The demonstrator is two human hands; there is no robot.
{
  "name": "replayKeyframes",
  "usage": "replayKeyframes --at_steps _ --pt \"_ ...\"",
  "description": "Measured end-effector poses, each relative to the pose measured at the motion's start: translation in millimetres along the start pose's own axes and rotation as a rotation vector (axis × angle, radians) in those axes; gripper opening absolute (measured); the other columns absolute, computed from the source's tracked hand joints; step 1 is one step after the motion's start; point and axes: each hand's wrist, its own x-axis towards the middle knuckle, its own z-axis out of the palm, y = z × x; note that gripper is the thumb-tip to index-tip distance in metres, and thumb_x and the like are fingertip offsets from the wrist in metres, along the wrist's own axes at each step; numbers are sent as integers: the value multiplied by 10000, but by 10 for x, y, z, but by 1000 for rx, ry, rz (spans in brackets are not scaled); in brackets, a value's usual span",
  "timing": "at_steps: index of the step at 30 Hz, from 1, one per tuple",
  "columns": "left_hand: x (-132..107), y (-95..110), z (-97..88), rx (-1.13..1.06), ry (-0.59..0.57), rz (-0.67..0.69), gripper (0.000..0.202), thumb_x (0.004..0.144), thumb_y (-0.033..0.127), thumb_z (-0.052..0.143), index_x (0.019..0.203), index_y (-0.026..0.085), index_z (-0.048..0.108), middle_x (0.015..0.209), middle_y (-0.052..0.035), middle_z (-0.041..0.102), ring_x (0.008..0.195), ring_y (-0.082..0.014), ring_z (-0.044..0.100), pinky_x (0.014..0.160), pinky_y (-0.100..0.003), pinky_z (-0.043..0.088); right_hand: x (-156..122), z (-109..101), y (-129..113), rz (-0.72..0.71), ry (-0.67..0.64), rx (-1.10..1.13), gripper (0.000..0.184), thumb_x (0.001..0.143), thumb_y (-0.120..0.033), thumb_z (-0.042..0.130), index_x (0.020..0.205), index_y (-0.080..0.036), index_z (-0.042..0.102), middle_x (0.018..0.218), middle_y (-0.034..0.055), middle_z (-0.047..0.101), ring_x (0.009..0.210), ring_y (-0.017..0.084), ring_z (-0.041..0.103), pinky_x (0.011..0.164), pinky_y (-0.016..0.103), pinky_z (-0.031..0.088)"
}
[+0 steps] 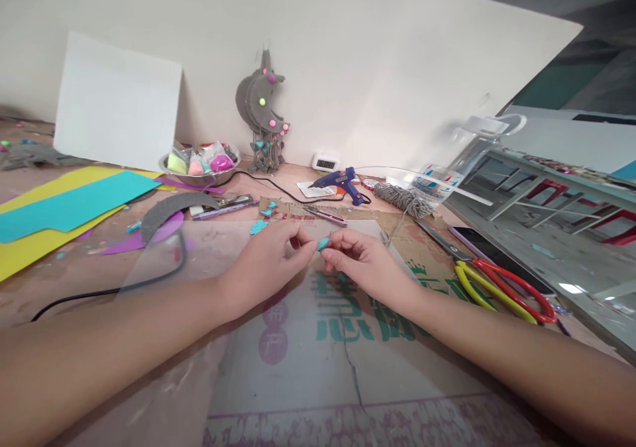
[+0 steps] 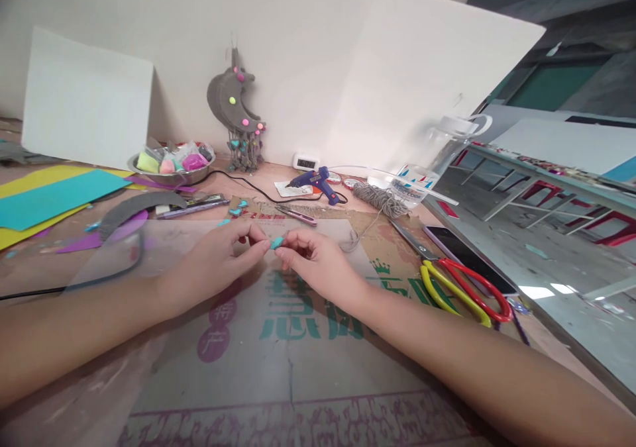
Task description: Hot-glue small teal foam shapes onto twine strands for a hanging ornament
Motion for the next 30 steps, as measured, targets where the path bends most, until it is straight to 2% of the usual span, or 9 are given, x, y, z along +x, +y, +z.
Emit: replayKeyframes --at_steps 14,18,21,30 --pt "20 28 -25 -67 -36 -58 203 838 300 459 708 178 555 723 15 592 677 -126 514 605 -244 372 5 -15 54 -19 -34 4 146 827 -302 524 749 -181 549 645 -20 554 589 98 499 571 232 410" --pt "34 11 -42 -111 -17 -139 243 846 361 458 719 168 533 732 14 583 650 -114 503 591 -241 368 11 -29 95 -48 -64 24 165 830 -347 534 892 -199 573 670 -18 572 607 109 514 586 241 421" --pt "35 -8 -45 -134 -10 -137 253 848 375 453 720 168 523 732 17 581 642 -109 500 586 -237 368 16 -40 90 -38 -48 37 217 838 -361 524 959 -188 574 669 -14 579 601 106 510 590 241 423" --pt "11 4 2 -13 -4 -19 186 834 282 471 700 174 542 721 17 578 700 -128 525 635 -254 385 23 -16 54 -8 -39 45 159 807 -324 572 760 -174 550 633 -24 560 577 93 495 560 220 401"
